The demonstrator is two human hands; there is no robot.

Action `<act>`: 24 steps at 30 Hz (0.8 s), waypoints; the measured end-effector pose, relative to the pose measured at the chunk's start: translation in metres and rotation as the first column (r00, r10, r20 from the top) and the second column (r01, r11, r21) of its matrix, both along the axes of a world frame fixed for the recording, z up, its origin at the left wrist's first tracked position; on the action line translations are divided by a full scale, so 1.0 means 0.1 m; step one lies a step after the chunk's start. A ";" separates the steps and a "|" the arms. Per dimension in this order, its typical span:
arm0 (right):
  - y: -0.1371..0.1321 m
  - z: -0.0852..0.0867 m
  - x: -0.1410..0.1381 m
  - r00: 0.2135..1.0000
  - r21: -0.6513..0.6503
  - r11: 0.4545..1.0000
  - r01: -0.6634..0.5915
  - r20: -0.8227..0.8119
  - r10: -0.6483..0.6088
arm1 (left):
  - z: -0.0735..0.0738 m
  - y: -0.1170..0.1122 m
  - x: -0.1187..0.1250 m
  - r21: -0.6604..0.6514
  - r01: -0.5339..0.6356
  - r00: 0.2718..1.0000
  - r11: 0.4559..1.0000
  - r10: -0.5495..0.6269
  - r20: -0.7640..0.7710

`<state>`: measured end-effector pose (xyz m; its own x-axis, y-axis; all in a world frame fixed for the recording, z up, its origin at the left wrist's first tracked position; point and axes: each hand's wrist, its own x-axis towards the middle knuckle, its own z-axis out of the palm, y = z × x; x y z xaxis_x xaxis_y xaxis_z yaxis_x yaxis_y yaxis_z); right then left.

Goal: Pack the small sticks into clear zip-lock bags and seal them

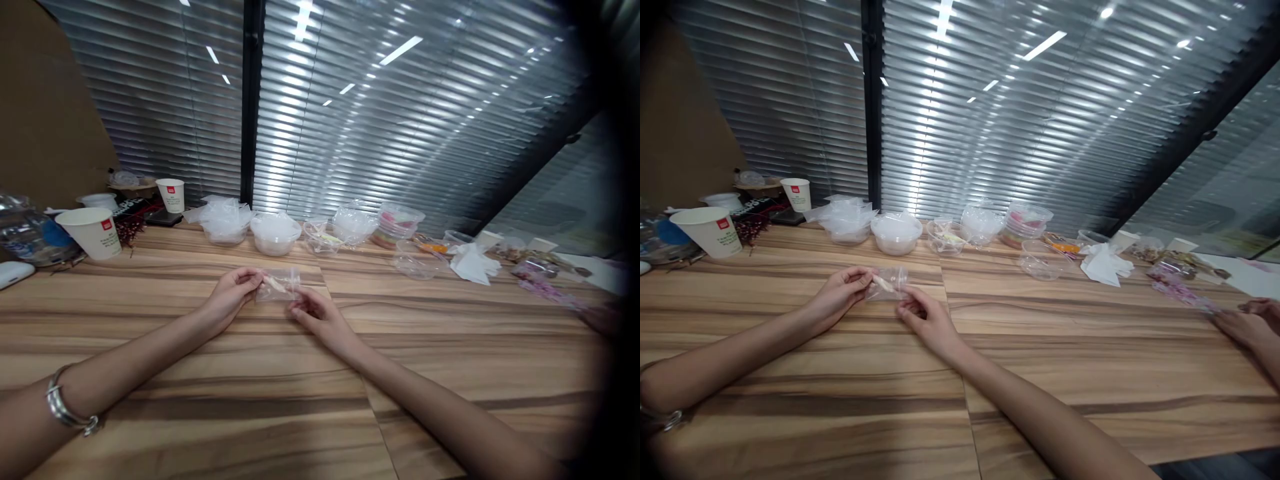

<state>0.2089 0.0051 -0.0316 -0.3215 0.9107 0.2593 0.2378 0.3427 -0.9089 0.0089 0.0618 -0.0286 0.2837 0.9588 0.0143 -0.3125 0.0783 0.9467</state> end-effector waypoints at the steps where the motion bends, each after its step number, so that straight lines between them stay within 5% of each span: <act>1: 0.01 -0.02 0.01 0.999 -0.010 0.999 0.035 -0.019 -0.035 | 0.00 0.00 0.00 -0.011 0.000 1.000 1.000 0.000 -0.001; 8: 0.06 -0.09 0.06 0.987 -0.070 0.992 0.102 -0.117 -0.110 | 0.10 -0.16 0.01 0.131 0.211 0.958 0.969 -0.178 -0.223; 12: 0.10 -0.08 0.09 0.989 -0.093 0.993 0.075 -0.123 -0.086 | 0.10 -0.20 0.02 0.240 0.230 0.938 0.943 -0.149 -0.313; 24: 0.01 0.01 0.06 0.999 -0.063 0.997 0.051 0.016 -0.050 | 0.07 -0.21 0.01 0.151 0.218 0.925 0.964 -0.155 -0.347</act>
